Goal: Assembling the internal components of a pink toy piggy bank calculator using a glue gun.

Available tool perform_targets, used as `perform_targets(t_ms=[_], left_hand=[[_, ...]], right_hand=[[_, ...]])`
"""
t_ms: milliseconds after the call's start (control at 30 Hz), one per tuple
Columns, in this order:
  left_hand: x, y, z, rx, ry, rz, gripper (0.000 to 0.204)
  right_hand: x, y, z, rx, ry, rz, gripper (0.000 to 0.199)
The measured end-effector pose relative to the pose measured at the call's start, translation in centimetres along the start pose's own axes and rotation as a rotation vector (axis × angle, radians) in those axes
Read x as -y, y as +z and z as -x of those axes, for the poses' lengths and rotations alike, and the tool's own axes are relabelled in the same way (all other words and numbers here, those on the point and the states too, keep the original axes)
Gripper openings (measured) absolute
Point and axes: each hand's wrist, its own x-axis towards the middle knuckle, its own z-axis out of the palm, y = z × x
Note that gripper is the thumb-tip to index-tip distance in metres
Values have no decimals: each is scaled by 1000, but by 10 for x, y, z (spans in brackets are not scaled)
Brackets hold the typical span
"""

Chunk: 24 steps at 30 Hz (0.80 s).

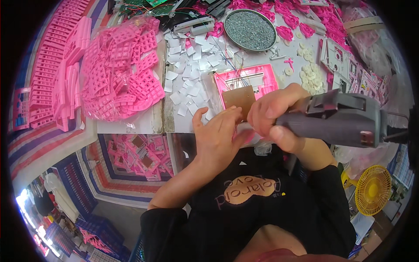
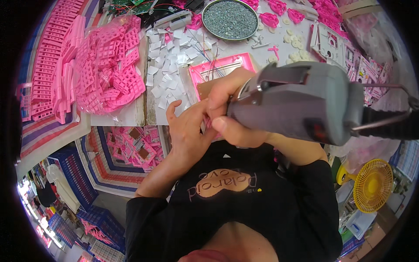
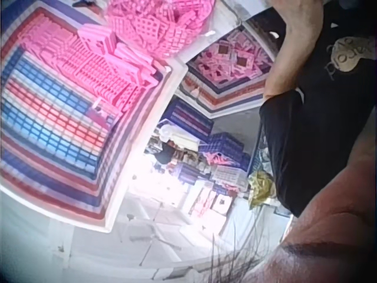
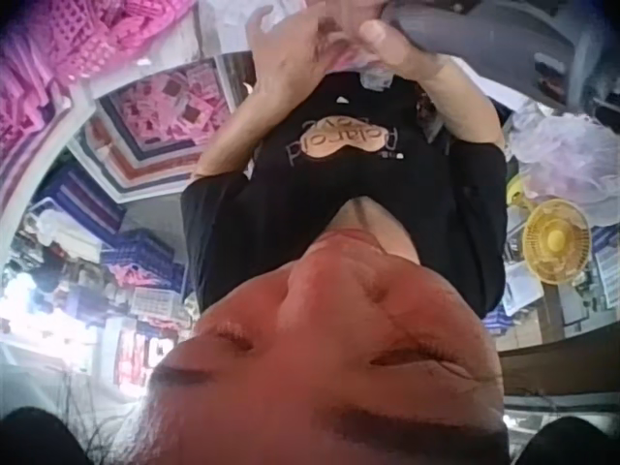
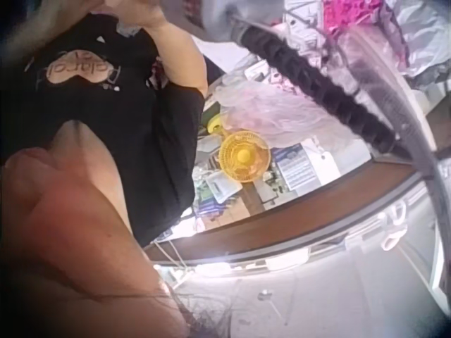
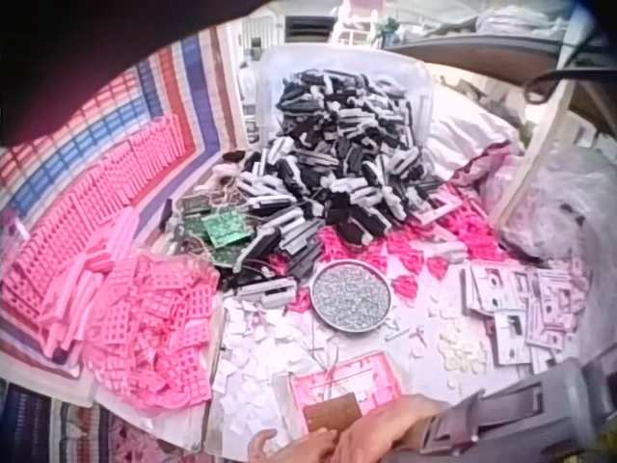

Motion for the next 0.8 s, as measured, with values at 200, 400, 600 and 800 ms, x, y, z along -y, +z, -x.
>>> perform_targets(t_ms=[200, 400, 600, 800], left_hand=[[-11, 1, 7, 150, 89, -220, 58], [-9, 3, 3, 181, 110, -271, 60], [-10, 2, 5, 192, 84, -256, 62], [-13, -17, -17, 311, 182, -257, 50]], right_hand=[[-13, -22, -7, -154, -73, -40, 31], [-25, -28, -10, -152, -34, 186, 24], [-25, -33, -11, 68, 8, 417, 28], [-15, -38, -22, -58, 15, 65, 30]])
